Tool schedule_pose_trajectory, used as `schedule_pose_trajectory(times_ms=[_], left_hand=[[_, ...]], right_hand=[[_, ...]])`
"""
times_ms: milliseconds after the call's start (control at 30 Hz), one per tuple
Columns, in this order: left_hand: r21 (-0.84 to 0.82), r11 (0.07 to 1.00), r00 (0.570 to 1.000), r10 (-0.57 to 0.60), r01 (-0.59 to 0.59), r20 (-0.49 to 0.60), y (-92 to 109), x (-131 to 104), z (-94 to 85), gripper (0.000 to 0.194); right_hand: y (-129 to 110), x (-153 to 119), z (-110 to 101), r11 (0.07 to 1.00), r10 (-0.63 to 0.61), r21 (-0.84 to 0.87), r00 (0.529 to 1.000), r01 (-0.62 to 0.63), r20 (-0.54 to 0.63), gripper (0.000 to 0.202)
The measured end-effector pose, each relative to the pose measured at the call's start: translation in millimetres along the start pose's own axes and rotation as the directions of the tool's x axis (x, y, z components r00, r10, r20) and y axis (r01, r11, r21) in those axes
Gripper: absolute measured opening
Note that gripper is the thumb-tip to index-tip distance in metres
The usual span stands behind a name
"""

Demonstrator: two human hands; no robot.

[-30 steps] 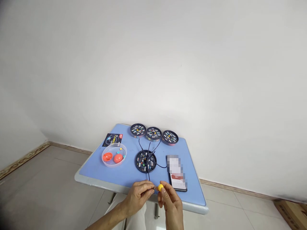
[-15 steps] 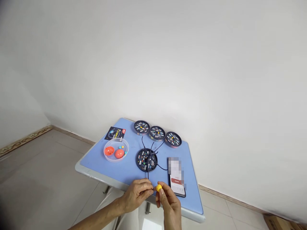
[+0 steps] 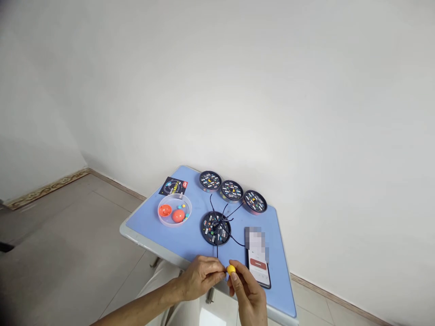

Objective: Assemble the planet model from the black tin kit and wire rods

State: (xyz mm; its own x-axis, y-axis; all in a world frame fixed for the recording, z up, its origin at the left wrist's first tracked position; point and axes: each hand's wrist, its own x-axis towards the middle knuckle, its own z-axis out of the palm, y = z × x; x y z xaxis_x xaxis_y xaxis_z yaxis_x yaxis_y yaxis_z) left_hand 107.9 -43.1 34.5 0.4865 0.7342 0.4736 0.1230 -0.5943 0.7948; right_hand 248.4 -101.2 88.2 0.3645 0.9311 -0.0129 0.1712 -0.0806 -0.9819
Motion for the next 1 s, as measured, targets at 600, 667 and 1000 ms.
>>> schedule_pose_trajectory(times_ms=[600, 667, 1000], left_hand=[[0.039, 0.999, 1.0, 0.024, -0.025, 0.003, -7.4, -1.7, 6.0, 0.034], [0.054, 0.998, 1.0, 0.026, -0.027, 0.006, -7.2, -1.6, 5.3, 0.035], [0.079, 0.996, 1.0, 0.029, -0.03, 0.011, -3.6, -0.4, 3.2, 0.04]], right_hand=[[2.8, 17.9, -14.6, 0.994, 0.111, -0.034, 0.979, -0.107, 0.171, 0.048], [0.0, 17.4, -14.4, 0.993, 0.113, -0.054, 0.98, -0.105, 0.166, 0.048], [-8.0, 13.2, -16.2, 0.942, -0.201, -0.234, 0.962, 0.241, 0.182, 0.035]])
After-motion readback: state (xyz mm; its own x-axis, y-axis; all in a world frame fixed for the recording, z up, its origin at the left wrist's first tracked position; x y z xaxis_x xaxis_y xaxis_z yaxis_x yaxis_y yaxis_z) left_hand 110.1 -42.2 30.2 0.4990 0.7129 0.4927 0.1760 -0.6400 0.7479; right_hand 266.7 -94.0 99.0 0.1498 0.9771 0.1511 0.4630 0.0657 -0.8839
